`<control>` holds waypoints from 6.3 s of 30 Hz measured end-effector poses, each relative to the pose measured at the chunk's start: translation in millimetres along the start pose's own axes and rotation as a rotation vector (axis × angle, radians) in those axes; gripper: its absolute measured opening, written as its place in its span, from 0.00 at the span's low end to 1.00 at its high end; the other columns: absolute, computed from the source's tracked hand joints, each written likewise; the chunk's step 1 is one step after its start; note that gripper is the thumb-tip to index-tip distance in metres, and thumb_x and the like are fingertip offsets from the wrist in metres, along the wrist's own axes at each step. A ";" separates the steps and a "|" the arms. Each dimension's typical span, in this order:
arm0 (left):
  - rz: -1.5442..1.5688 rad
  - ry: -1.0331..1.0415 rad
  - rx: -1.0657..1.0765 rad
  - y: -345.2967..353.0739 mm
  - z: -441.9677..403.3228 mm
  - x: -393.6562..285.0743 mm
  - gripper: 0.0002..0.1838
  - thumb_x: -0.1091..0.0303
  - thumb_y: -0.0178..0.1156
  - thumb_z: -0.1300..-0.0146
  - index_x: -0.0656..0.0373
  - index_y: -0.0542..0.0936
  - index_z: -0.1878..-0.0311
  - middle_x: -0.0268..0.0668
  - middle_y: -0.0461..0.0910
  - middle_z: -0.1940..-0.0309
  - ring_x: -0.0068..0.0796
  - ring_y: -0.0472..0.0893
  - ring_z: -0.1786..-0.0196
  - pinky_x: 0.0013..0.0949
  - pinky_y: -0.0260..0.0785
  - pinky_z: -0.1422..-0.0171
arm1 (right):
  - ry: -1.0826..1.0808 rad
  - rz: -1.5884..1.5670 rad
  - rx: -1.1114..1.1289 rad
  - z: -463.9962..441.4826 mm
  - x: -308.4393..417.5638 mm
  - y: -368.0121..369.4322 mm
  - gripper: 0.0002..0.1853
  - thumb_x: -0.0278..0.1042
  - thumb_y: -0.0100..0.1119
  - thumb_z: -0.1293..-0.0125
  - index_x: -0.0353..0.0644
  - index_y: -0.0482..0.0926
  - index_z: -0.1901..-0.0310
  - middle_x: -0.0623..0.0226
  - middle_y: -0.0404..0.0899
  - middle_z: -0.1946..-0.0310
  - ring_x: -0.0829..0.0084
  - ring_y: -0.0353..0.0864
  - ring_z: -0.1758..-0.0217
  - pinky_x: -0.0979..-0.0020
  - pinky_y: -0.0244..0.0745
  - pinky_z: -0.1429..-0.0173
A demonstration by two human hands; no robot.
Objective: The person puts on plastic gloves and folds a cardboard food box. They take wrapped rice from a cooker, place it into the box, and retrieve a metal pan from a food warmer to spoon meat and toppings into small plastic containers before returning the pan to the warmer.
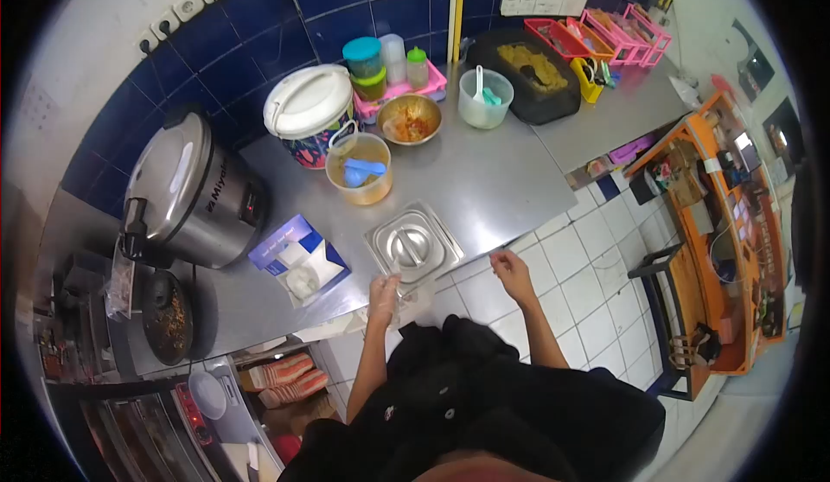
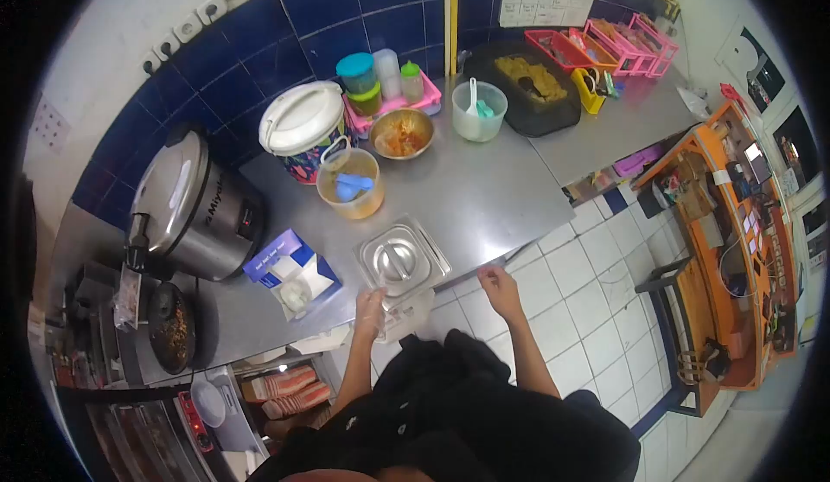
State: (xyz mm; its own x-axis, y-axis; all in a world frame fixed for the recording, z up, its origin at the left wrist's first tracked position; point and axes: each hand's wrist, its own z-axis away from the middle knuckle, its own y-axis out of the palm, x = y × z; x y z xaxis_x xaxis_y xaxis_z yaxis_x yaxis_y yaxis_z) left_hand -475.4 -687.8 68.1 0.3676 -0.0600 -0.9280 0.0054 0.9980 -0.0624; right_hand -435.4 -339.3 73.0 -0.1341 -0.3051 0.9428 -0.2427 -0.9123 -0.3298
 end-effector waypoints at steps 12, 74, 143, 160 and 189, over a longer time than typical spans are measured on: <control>0.283 0.306 -0.559 19.9 -18.9 93.8 0.14 0.57 0.63 0.29 0.58 0.81 0.51 0.32 0.78 0.58 0.25 0.79 0.51 0.31 0.72 0.45 | -0.532 0.221 -0.249 -356.6 176.3 94.2 0.48 0.48 0.78 0.38 0.45 0.62 0.21 0.44 0.75 0.32 0.51 0.78 0.30 0.47 0.71 0.26; 0.448 -0.807 -1.118 130.0 202.6 111.7 0.22 0.48 0.56 0.25 0.58 0.70 0.44 0.39 0.73 0.65 0.39 0.78 0.63 0.53 0.75 0.53 | -0.901 0.444 0.548 -503.6 215.8 35.2 0.34 0.30 0.72 0.39 0.46 0.75 0.30 0.56 0.76 0.34 0.51 0.75 0.30 0.52 0.71 0.29; -0.604 -0.478 -0.844 32.9 93.8 -124.3 0.25 0.49 0.63 0.37 0.67 0.85 0.55 0.64 0.86 0.60 0.64 0.87 0.54 0.59 0.79 0.46 | -0.803 0.461 0.936 -203.6 158.6 33.1 0.13 0.31 0.68 0.37 0.46 0.84 0.51 0.63 0.81 0.57 0.57 0.84 0.52 0.54 0.81 0.52; -0.792 -0.465 -0.493 3.1 -5.2 -32.4 0.26 0.49 0.60 0.40 0.64 0.88 0.53 0.63 0.86 0.53 0.62 0.87 0.48 0.54 0.79 0.38 | -1.465 1.002 1.365 -138.0 128.8 185.8 0.09 0.32 0.63 0.38 0.41 0.87 0.58 0.59 0.87 0.57 0.60 0.87 0.50 0.56 0.79 0.46; 0.400 -0.210 -0.301 90.7 -12.3 -81.7 0.28 0.51 0.54 0.18 0.60 0.64 0.27 0.46 0.79 0.49 0.36 0.87 0.75 0.33 0.84 0.73 | -0.914 0.711 1.050 -178.8 138.2 60.3 0.08 0.32 0.60 0.27 0.40 0.82 0.53 0.54 0.85 0.64 0.50 0.86 0.57 0.50 0.81 0.52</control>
State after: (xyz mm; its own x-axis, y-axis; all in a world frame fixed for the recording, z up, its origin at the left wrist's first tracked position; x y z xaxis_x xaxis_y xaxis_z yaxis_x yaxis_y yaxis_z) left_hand -516.4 -592.6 133.7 0.4646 0.3593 -0.8094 -0.4280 0.8913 0.1500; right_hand -640.4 -387.7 174.8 0.7761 -0.4411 0.4507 0.4209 -0.1699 -0.8911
